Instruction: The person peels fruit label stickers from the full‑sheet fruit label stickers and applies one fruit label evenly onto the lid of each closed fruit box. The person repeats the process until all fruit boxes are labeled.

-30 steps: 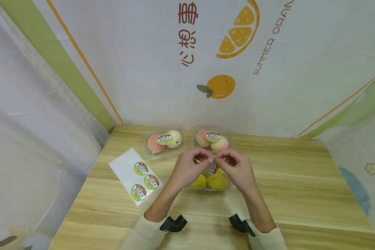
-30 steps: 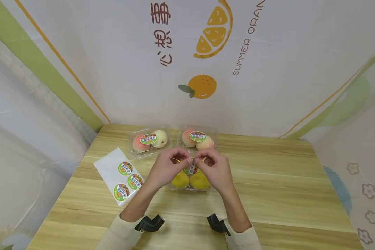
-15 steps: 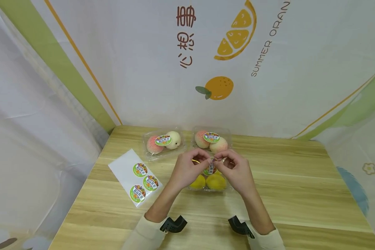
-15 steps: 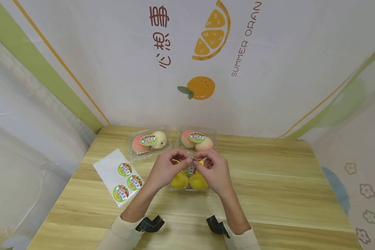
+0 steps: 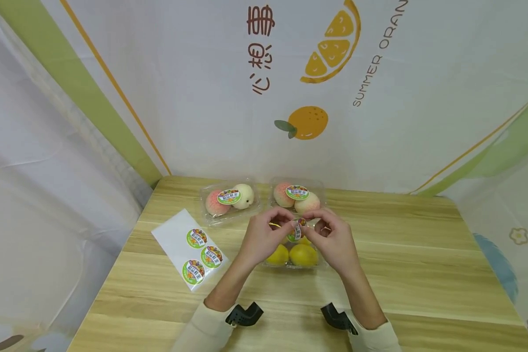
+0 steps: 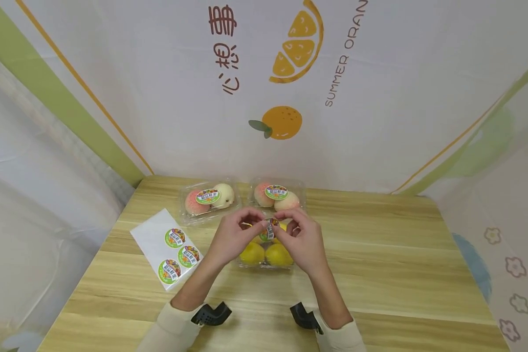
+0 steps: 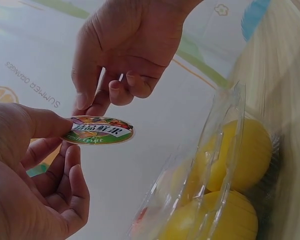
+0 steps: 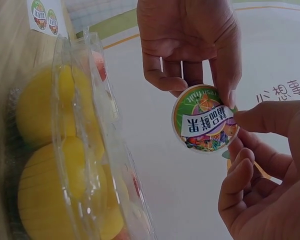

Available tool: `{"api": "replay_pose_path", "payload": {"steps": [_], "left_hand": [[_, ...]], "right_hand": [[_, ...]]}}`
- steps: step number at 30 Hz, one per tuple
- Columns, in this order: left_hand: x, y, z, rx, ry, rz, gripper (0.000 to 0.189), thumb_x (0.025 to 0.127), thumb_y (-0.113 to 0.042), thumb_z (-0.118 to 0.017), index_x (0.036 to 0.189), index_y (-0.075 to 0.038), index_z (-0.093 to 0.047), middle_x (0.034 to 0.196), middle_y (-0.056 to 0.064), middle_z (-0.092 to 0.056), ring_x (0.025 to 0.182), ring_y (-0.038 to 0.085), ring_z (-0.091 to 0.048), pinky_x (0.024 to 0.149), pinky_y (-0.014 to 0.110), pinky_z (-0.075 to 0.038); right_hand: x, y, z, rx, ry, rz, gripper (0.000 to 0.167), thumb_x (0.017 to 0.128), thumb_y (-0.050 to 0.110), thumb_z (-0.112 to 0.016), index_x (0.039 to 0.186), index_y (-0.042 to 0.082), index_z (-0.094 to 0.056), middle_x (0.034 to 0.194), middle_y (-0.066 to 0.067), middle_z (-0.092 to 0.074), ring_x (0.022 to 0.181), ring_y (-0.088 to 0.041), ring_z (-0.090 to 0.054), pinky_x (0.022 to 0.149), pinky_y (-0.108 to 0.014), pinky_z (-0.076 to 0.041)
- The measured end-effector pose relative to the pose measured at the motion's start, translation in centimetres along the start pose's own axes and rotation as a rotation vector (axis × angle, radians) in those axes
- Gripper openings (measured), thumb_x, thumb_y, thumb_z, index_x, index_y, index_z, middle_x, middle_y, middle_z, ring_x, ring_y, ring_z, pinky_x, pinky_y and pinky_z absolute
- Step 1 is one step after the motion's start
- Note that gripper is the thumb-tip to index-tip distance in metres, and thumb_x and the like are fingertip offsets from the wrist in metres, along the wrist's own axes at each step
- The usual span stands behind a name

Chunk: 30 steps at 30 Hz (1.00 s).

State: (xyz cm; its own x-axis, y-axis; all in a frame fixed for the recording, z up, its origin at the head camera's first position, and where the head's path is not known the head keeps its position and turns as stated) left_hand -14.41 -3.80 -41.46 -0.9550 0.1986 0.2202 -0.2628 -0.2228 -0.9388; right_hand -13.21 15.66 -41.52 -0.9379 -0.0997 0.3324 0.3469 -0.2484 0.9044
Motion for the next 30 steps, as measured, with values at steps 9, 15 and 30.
{"api": "replay_pose_path", "payload": {"steps": [9, 15, 30], "left_hand": [[0.3, 0.9, 0.4, -0.027, -0.031, 0.032, 0.006, 0.103, -0.012, -0.077, 0.107, -0.007, -0.078, 0.099, 0.003, -0.076, 0.094, 0.019, -0.072, 0.088, 0.037, -0.061], [0.4, 1.4, 0.7, -0.116, -0.07, 0.116, 0.009, 0.102, -0.011, -0.079, 0.106, -0.005, -0.074, 0.099, 0.006, -0.076, 0.093, 0.019, -0.07, 0.085, 0.032, -0.058], [0.6, 1.8, 0.9, -0.299, -0.047, 0.171, 0.006, 0.1, -0.002, -0.078, 0.102, -0.001, -0.072, 0.091, 0.003, -0.072, 0.084, 0.015, -0.063, 0.08, 0.029, -0.055]], "right_hand": [[0.2, -0.4, 0.0, -0.018, -0.021, -0.027, 0.029, 0.092, -0.007, -0.084, 0.119, 0.002, -0.079, 0.119, -0.013, -0.069, 0.08, -0.016, -0.056, 0.066, -0.018, -0.047], [0.3, -0.6, 0.1, -0.026, -0.027, -0.101, 0.03, 0.093, -0.005, -0.082, 0.123, -0.001, -0.077, 0.124, -0.014, -0.069, 0.084, -0.018, -0.058, 0.068, -0.017, -0.048], [0.5, -1.0, 0.5, 0.017, -0.074, -0.237, 0.015, 0.105, 0.007, -0.075, 0.115, -0.005, -0.077, 0.104, -0.015, -0.069, 0.085, -0.023, -0.057, 0.067, -0.02, -0.046]]}}
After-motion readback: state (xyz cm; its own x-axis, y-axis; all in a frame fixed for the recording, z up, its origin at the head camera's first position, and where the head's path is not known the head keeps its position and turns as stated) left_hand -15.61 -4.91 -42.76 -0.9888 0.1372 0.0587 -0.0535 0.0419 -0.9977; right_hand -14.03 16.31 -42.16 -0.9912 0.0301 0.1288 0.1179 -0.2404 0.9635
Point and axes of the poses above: each hand's wrist, its own x-axis towards the middle knuckle, its own z-axis out of the back of the hand, y = z × x, the point moved 2 cm from there along x, towards the middle knuckle
